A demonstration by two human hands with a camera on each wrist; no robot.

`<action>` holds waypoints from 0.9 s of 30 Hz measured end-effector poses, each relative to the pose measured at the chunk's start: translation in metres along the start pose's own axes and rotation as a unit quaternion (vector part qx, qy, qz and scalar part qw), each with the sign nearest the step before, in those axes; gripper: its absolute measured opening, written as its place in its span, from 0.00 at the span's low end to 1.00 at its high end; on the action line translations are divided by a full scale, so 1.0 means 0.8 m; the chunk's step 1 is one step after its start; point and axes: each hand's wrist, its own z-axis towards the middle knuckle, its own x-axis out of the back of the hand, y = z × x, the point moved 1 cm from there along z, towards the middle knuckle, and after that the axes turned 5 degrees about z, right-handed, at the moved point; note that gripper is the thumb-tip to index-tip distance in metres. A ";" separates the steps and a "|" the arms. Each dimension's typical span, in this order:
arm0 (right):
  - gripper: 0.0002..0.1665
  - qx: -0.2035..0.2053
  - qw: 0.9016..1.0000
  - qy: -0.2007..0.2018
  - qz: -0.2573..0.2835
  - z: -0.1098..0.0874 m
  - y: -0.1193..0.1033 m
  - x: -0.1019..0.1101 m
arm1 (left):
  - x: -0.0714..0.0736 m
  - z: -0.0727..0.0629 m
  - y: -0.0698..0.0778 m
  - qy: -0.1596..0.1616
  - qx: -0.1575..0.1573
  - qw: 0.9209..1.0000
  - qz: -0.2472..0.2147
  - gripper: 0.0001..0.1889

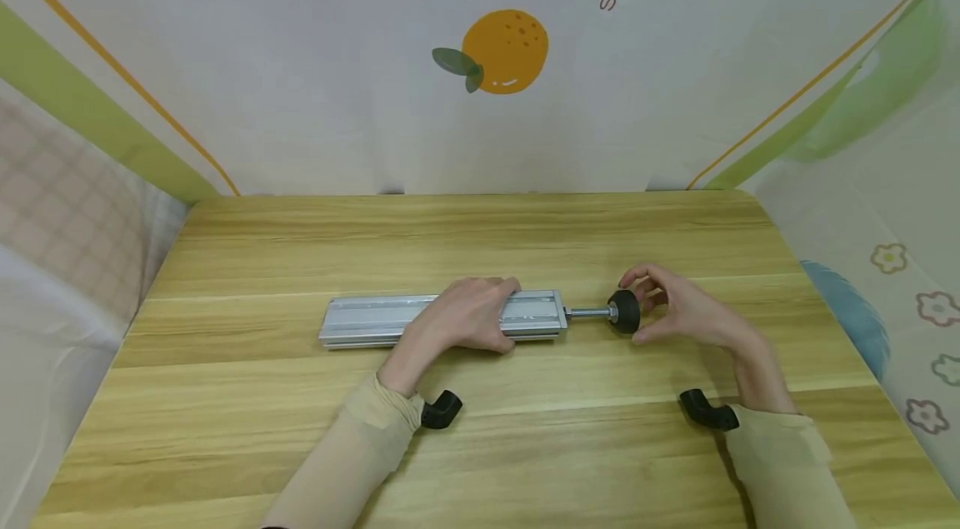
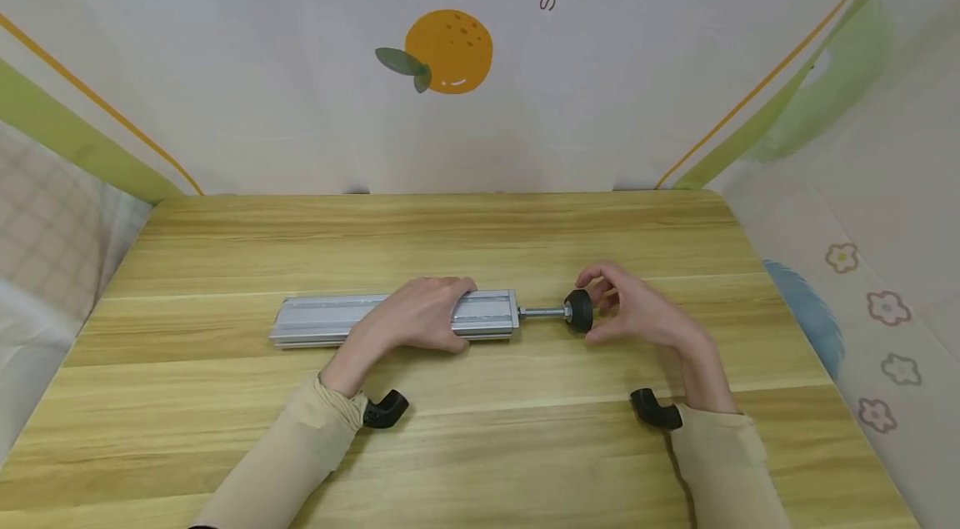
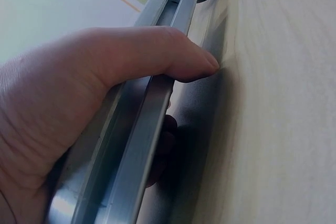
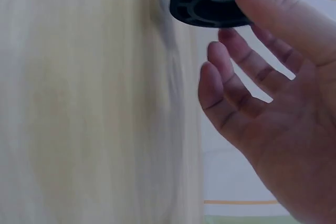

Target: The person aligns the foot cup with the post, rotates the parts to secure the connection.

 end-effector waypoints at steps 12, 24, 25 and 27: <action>0.26 0.003 1.000 -0.004 -0.014 -0.004 0.006 0.002 | 0.000 0.000 0.000 0.003 -0.001 1.000 0.002 0.37; 0.30 -0.010 0.999 -0.010 -0.043 -0.005 0.003 0.004 | 0.000 0.000 -0.001 0.004 -0.001 1.000 0.001 0.36; 0.32 -0.008 0.999 -0.007 -0.042 -0.004 0.003 0.004 | 0.000 0.000 -0.001 0.004 0.000 1.000 0.000 0.36; 0.37 -0.005 0.999 -0.002 -0.036 -0.002 0.002 0.003 | 0.000 0.000 -0.001 0.003 0.001 1.000 0.000 0.36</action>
